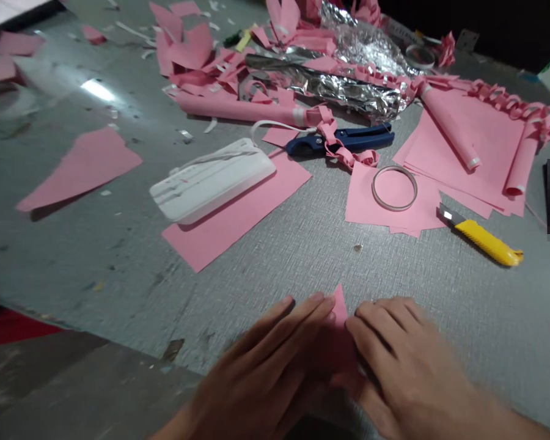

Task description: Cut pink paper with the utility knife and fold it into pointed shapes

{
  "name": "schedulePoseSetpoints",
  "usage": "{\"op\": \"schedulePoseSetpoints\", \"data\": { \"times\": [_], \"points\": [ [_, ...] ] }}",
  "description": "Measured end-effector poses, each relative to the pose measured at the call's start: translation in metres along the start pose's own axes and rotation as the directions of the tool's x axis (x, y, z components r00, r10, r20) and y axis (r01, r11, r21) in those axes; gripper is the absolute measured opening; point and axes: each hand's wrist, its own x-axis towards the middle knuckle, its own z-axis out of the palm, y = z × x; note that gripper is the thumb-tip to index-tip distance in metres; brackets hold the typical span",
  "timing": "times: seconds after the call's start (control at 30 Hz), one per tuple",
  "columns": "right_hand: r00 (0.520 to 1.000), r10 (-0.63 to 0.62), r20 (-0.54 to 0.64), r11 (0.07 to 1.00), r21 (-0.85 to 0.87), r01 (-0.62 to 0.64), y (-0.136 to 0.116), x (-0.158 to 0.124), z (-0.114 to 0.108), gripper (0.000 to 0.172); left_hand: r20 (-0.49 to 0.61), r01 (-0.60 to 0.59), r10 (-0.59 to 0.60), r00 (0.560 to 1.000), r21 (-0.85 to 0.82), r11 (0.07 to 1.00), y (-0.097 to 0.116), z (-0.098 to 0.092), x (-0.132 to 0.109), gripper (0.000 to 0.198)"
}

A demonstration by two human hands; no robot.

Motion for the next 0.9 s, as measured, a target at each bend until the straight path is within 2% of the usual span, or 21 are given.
{"op": "schedulePoseSetpoints", "data": {
  "times": [0.13,0.27,0.53,0.73,0.9],
  "points": [
    [0.999,0.014,0.039,0.993,-0.115,-0.01,-0.013,-0.001,0.005,0.027,0.045,-0.015,0.015,0.999,-0.015,1.0,-0.001,-0.003,0.004,0.048],
    [0.999,-0.026,0.023,0.983,-0.178,0.03,-0.01,-0.005,0.011,0.026,0.061,-0.027,0.034,0.998,-0.118,0.993,-0.01,-0.006,0.006,0.046],
    [0.995,-0.097,0.007,0.983,-0.158,0.097,-0.001,-0.013,0.013,0.027,0.003,0.009,-0.009,1.0,-0.13,0.991,-0.011,0.001,0.0,0.037],
    [0.994,-0.113,0.012,0.977,-0.183,0.113,-0.002,-0.015,0.013,0.025,0.059,-0.026,0.03,0.998,-0.079,0.997,-0.011,-0.002,-0.001,0.04],
    [0.993,-0.111,0.024,0.974,-0.198,0.114,-0.003,-0.017,0.014,0.028,0.062,-0.025,0.03,0.998,-0.089,0.996,-0.012,-0.002,0.0,0.04]
  ]
}}
